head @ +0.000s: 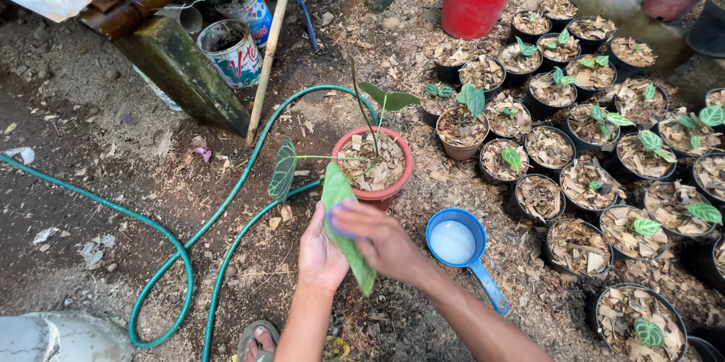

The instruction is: The person wipes the leaves of a potted plant using a purple cloth dipped in a white liquid from a blue scoop. They clean each leaf one at a time, turning the leaves over to wipe both sides, and repeatedly dip the cloth into the liquid throughout the process.

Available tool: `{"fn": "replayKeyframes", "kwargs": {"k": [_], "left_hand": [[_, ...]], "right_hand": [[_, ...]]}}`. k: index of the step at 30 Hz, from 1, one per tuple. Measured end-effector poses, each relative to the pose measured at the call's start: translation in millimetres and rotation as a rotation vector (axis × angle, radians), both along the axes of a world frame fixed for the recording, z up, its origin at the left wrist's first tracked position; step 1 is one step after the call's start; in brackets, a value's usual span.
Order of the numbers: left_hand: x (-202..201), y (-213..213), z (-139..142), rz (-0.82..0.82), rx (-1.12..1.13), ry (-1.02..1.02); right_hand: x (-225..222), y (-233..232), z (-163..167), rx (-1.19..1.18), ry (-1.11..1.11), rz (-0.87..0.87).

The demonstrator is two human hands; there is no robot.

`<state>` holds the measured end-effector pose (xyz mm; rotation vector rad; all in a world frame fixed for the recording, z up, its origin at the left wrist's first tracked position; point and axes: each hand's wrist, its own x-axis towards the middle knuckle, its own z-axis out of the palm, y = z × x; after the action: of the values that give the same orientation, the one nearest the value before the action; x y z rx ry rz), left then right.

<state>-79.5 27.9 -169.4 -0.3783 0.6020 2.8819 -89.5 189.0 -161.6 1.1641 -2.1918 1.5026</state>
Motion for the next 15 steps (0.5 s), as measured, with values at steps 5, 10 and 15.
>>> {"fn": "replayKeyframes", "kwargs": {"k": [5,10,15], "left_hand": [[2.0,-6.3,-5.7,0.028,-0.155,-0.079],[0.8,6.2,-4.1,-0.015,-0.104,0.064],[8.6,19.0,17.3,-0.081,-0.590,0.157]], "right_hand": [[16.0,16.7,-24.0,-0.222,-0.447,0.199],[4.4,3.2,-40.4,-1.077,-1.113,0.023],[13.8,-5.3,-58.5,-1.151,-1.529,-0.060]]}}
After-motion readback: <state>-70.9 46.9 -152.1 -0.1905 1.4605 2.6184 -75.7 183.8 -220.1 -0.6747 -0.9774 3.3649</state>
